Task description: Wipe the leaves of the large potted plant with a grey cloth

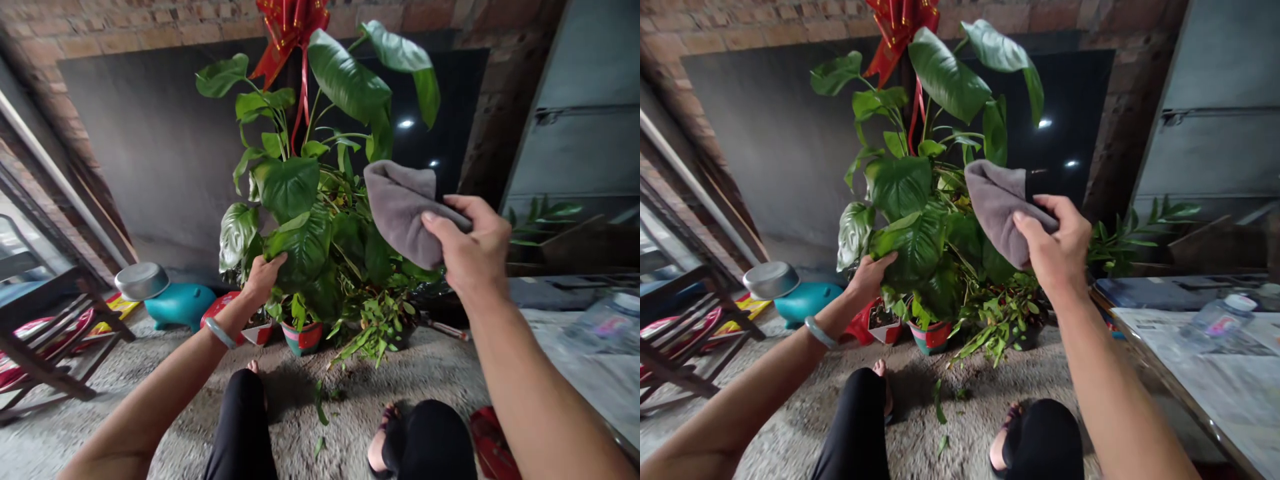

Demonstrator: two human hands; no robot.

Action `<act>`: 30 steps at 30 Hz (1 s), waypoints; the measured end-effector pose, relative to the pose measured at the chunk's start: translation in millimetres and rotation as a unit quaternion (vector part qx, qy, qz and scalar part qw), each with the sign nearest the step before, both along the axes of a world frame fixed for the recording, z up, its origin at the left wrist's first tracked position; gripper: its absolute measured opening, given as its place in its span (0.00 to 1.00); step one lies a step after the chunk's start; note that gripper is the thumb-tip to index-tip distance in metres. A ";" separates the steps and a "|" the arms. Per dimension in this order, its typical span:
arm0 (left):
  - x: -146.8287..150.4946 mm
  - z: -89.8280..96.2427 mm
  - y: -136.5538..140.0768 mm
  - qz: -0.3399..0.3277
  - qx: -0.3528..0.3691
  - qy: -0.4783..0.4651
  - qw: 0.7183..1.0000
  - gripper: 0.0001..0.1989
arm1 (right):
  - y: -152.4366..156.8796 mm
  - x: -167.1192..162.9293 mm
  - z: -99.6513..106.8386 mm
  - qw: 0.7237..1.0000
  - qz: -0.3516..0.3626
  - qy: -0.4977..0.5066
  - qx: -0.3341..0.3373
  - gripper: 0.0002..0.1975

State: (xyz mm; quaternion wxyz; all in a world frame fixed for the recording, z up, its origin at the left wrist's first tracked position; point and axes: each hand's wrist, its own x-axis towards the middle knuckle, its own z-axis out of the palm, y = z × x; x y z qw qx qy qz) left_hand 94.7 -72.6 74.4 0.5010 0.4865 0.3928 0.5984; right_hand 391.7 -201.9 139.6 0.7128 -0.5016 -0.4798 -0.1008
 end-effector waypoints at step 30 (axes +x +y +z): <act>35.6 -54.2 -48.1 -0.015 0.076 0.055 0.995 0.12 | -62.8 -13.3 -146.5 0.924 0.004 0.366 -0.110 0.27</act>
